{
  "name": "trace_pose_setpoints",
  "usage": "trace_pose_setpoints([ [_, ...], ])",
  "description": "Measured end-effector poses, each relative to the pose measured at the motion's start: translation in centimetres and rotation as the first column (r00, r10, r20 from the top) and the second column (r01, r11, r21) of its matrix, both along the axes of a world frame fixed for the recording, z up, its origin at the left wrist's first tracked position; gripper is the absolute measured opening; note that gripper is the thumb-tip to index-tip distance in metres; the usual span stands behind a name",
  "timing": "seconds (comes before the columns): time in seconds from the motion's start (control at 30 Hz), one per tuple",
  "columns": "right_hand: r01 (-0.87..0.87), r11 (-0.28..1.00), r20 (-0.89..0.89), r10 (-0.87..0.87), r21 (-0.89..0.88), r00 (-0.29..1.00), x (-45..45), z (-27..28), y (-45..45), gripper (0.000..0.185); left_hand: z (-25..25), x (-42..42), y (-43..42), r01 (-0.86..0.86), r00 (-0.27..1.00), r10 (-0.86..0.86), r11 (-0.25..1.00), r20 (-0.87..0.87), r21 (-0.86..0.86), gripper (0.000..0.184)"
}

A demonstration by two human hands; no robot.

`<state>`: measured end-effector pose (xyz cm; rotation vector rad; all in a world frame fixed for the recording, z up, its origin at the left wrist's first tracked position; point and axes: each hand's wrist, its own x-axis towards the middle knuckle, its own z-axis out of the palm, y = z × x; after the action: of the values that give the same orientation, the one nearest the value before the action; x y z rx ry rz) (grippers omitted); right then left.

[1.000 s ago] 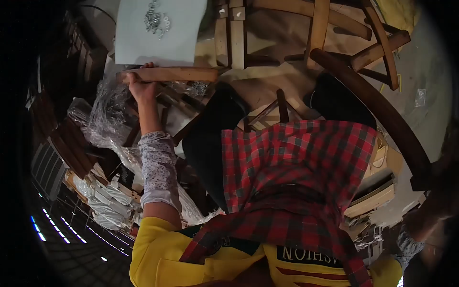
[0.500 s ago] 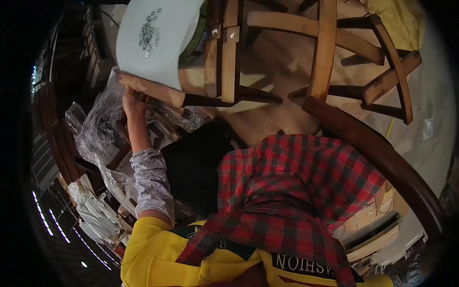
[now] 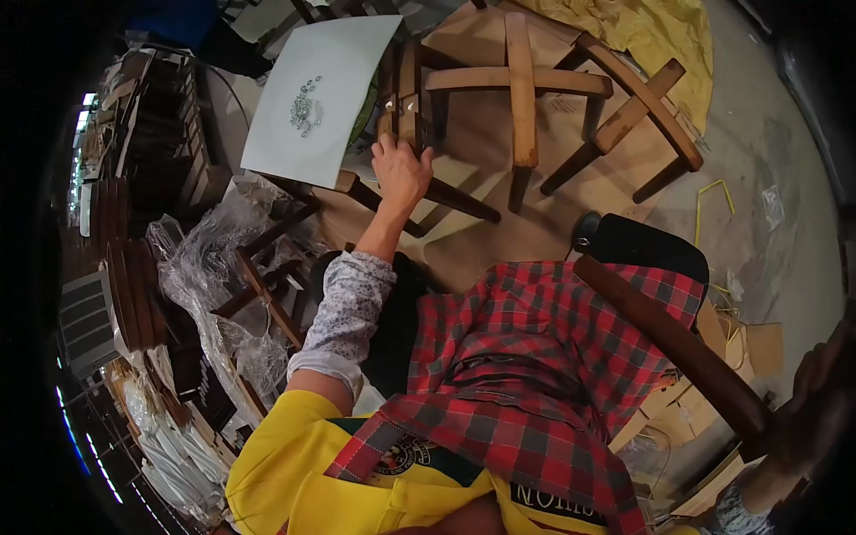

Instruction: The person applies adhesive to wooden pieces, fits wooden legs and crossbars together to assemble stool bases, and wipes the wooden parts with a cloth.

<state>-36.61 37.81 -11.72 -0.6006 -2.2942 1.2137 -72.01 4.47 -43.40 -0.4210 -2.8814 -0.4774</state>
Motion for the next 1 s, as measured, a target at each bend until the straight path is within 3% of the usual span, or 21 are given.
trace_pose_setpoints([
  [0.07,0.01,1.0,-0.02,-0.011,-0.016,1.0,2.0,0.2,-0.5,0.07,-0.5,0.2,0.6,-0.013,1.0,0.013,1.0,-0.017,0.011,0.041],
  [0.13,0.013,0.999,-0.042,-0.014,-0.031,0.999,3.7,0.1,-0.8,0.072,-1.1,0.4,1.0,0.113,0.987,-0.109,0.993,-0.121,0.027,0.045],
  [0.17,0.017,0.999,-0.053,-0.019,-0.044,0.998,4.6,0.0,-0.9,0.073,-1.4,0.5,1.4,0.079,0.995,-0.073,0.993,-0.067,0.093,0.056],
  [0.2,0.021,0.998,-0.061,-0.024,-0.053,0.998,5.4,-0.2,-1.0,0.075,-1.6,0.4,1.7,0.077,0.994,-0.069,0.993,-0.087,0.09,0.056],
  [0.27,0.027,0.997,-0.071,-0.032,-0.073,0.997,6.8,-0.3,-1.0,0.077,-1.7,-0.4,2.4,-0.261,0.945,0.134,0.859,0.297,0.44,0.069],
  [0.37,0.056,0.995,-0.079,-0.063,-0.088,0.995,8.9,-0.5,-0.9,0.081,-1.5,-2.4,2.2,-0.38,0.885,0.176,0.808,0.43,0.45,0.079],
  [0.4,0.081,0.992,-0.072,-0.089,-0.101,0.993,9.6,-0.5,-0.7,0.081,-4.0,-4.3,1.9,-0.4,0.881,0.168,0.763,0.443,0.508,0.061],
  [0.47,0.095,0.987,-0.034,-0.1,-0.129,0.994,10.9,-0.3,-0.4,0.079,-1.9,-5.1,1.4,-0.541,0.704,-0.049,0.609,0.709,0.58,0.038],
  [0.5,0.096,0.986,-0.014,-0.099,-0.139,0.995,11.2,0.1,-0.4,0.079,-1.1,-5.3,1.6,-0.573,0.719,0.014,0.578,0.695,0.581,0.023],
  [0.63,0.065,0.992,-0.003,-0.066,-0.109,0.998,11.3,0.6,-0.3,0.076,4.4,-2.4,0.3,-0.608,0.689,0.061,0.591,0.722,0.53,0.026],
  [0.7,0.039,0.995,-0.01,-0.04,-0.089,0.999,10.9,0.4,-0.3,0.075,5.5,0.2,-1.5,-0.427,0.829,-0.02,0.622,0.559,0.656,0.03],
  [0.77,0.012,0.997,-0.019,-0.014,-0.07,1.0,10.4,0.4,-0.4,0.074,7.1,4.2,-3.1,-0.334,0.885,-0.053,0.618,0.462,0.711,0.036],
  [0.83,-0.02,0.999,-0.026,0.018,-0.05,0.999,9.9,0.4,-0.4,0.073,9.6,8.7,-4.3,-0.259,0.931,0.001,0.704,0.364,0.661,0.04],
  [1.0,-0.103,0.995,-0.03,0.103,0.004,0.994,8.4,0.6,-0.5,0.071,15.9,20.2,-6.3,-0.242,0.956,0.035,0.651,0.29,0.719,0.039],
])
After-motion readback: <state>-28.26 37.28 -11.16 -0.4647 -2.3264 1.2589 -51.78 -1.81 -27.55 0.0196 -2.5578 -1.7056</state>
